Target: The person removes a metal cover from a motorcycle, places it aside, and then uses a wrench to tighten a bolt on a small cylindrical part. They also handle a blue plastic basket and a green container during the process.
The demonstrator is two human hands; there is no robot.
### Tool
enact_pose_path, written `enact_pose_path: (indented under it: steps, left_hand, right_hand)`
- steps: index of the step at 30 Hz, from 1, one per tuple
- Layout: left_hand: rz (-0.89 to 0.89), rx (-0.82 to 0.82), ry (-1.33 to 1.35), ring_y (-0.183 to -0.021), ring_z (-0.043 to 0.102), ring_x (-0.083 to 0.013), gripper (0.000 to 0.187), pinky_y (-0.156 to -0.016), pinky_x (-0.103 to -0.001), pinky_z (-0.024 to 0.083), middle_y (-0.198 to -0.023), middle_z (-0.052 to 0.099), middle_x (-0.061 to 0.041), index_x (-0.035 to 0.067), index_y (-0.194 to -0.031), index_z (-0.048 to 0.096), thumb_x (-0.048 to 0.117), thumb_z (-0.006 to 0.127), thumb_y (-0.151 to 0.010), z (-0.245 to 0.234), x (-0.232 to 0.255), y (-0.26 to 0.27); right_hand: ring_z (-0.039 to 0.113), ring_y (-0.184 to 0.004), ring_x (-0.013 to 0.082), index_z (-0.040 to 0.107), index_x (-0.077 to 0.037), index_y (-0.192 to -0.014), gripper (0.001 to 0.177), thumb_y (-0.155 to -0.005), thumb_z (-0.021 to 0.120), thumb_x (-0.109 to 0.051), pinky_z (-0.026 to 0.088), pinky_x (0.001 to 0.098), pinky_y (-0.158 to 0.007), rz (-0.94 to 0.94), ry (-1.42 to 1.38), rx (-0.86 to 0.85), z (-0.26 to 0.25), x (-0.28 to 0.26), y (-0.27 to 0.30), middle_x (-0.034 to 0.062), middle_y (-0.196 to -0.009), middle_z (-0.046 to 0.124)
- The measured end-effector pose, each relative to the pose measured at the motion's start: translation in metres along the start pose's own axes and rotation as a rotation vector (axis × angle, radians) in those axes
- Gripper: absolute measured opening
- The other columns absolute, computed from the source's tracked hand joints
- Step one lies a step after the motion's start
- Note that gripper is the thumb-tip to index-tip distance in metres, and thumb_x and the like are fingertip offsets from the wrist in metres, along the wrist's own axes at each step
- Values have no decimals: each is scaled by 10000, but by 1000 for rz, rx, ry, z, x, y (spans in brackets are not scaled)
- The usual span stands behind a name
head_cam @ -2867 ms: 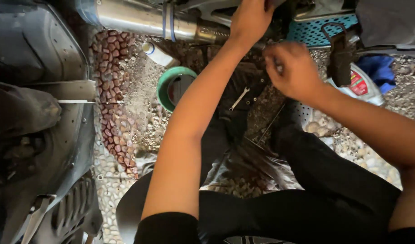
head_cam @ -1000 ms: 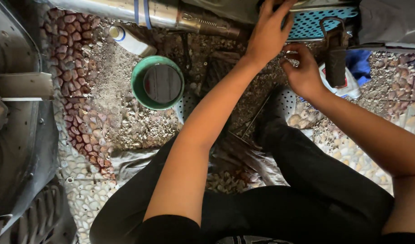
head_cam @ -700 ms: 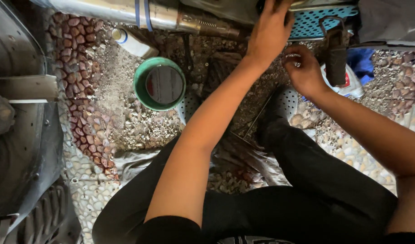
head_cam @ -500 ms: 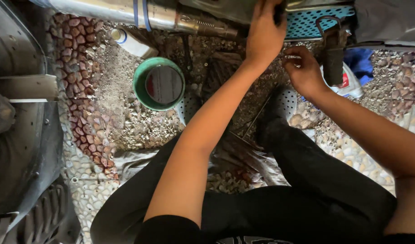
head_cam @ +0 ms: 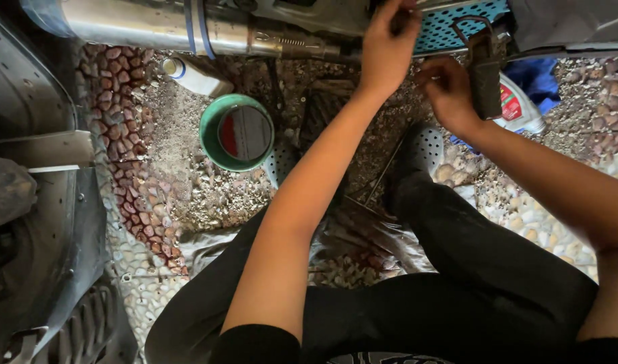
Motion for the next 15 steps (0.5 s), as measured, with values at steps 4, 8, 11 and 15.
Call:
enact_pose_path:
  steps: [4,8,11,15]
  left_hand:
    - [346,16,-546,-1227,576,-324,396,-985,-466,563,-1393,549,-117,152,-1353,580,220,719,-988,11,47,2]
    - [344,-78,-840,-1261,522,-438,514,-969,-529,547,-1393,471,-209,96,-1388,503,230,726,-945,22,42,-2]
    - [371,-57,-822,-1274,506,-464,542,-978,-536,542,-1373,461,-226,71,-1377,480,225,741,-928,26,36,-6]
    - [384,4,-782,-1275,502,-475,536,-966,-527,547,-1372,454,-229,96,-1369,479,211,747,-919,24,28,-4]
  right_hand:
    - [668,-1002,184,531,-30,-1282,265,-1026,562,30,610,325,-894,-122,-154,39,-7,13,-12,93,-1131,662]
    - [669,-1017,185,515,-24,-1290,247,-1049,556,12,588,310,-868,-117,20,34,-14,-4,-5,96,-1154,644]
    - [664,-1028,192,518,-15,-1304,231,-1077,560,-6,570,316,-883,-133,106,5,-18,-6,0,112,-1172,644]
    - [672,-1004,186,535,-12,-1307,221,-1087,541,-32,552,324,-849,-92,129,-13,-19,-1,3,114,-1176,649]
Point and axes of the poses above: each hand's wrist, its own y-axis away from the middle knuckle, its own z-axis out of the palm, x = y × z, the point moved 5 cm from there along -y, towards the middle knuckle
